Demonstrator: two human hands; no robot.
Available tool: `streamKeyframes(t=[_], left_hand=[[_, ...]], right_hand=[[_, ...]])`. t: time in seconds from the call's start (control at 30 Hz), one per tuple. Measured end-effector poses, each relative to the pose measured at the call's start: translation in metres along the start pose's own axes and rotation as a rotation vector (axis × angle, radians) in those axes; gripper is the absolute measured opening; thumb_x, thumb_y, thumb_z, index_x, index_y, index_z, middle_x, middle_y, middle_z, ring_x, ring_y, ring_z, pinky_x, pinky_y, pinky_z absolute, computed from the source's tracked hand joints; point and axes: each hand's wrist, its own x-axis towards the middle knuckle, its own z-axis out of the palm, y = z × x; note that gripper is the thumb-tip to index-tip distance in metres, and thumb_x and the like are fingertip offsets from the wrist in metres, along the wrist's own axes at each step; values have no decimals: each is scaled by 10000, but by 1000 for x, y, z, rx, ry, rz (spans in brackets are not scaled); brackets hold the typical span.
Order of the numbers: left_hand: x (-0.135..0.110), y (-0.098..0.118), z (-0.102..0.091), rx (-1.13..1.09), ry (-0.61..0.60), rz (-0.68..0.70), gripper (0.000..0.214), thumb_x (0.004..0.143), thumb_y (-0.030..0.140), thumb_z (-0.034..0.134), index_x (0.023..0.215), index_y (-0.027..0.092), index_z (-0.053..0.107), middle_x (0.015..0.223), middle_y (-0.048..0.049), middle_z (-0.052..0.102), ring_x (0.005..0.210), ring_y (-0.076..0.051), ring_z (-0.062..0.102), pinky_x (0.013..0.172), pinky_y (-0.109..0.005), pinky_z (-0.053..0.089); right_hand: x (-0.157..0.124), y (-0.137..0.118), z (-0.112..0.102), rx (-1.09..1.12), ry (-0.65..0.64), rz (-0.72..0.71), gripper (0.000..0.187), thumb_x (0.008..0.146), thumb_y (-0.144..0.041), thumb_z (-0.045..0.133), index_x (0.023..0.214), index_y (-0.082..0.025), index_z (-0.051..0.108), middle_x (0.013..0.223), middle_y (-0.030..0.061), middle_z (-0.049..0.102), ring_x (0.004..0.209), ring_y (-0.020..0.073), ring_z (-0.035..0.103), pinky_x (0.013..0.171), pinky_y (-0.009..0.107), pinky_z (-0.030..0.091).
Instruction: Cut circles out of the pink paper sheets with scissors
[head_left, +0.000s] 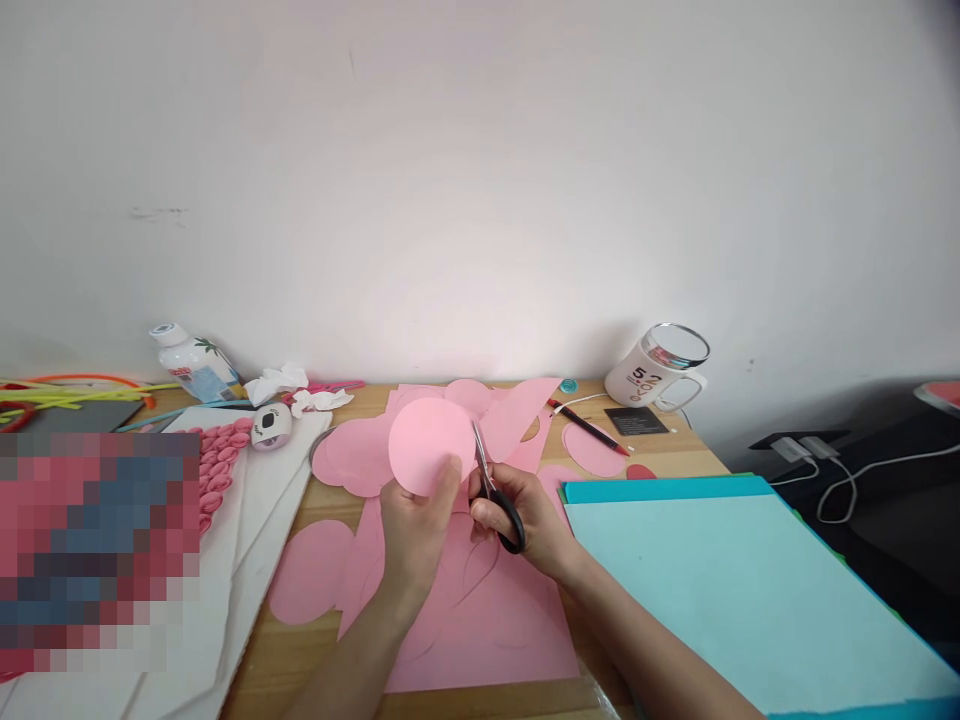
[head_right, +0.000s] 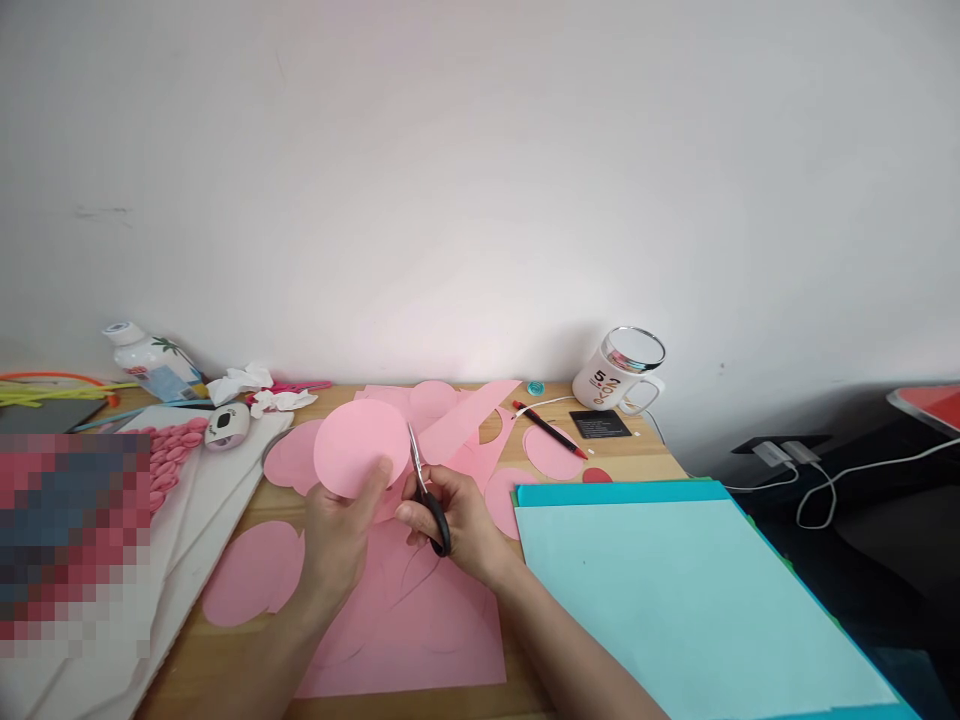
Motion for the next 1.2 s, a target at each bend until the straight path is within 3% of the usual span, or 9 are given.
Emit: streamKeyframes(t=[0.3,0.47,0.63,0.9,1.2], left_hand=[[0,2,0,26,25,-4,291,642,406,704,632,117,666,546,-25,645,515,-163,593,436,-228,460],[0,3,1,41,-49,-39,266,632,373,709,537,131,653,443,-23,619,443,-166,586,417,-237,474],[0,6,1,32,-53,-57,223,601,334,729,544,132,655,442,-25,633,444,-172,603,413,-234,488],[0,4,1,20,-67,-41,255,620,356,715,536,129,633,440,-20,622,400,-153,576,389,-224,472],[2,1,1,62,23,-27,280,598,382,721,556,122,624,504,-14,608,506,-148,568,429,-209,452]], right_hand=[[0,-1,2,20,1,24,312,723,-425,719,766,-181,529,560,-51,496,490,114,521,494,243,412],[3,-7,2,2,52,-40,376,696,-478,721,705,-178,496,614,-35,478,543,101,420,513,241,344],[3,-8,1,11,23,-70,354,726,-475,696,745,-174,511,606,-49,424,544,96,359,508,237,296],[2,-7,0,1,12,-70,321,757,-457,675,779,-174,524,596,-36,489,524,101,455,508,240,383],[2,-5,0,-5,25,-32,328,753,-460,675,766,-171,520,593,-34,524,504,101,518,500,239,418]])
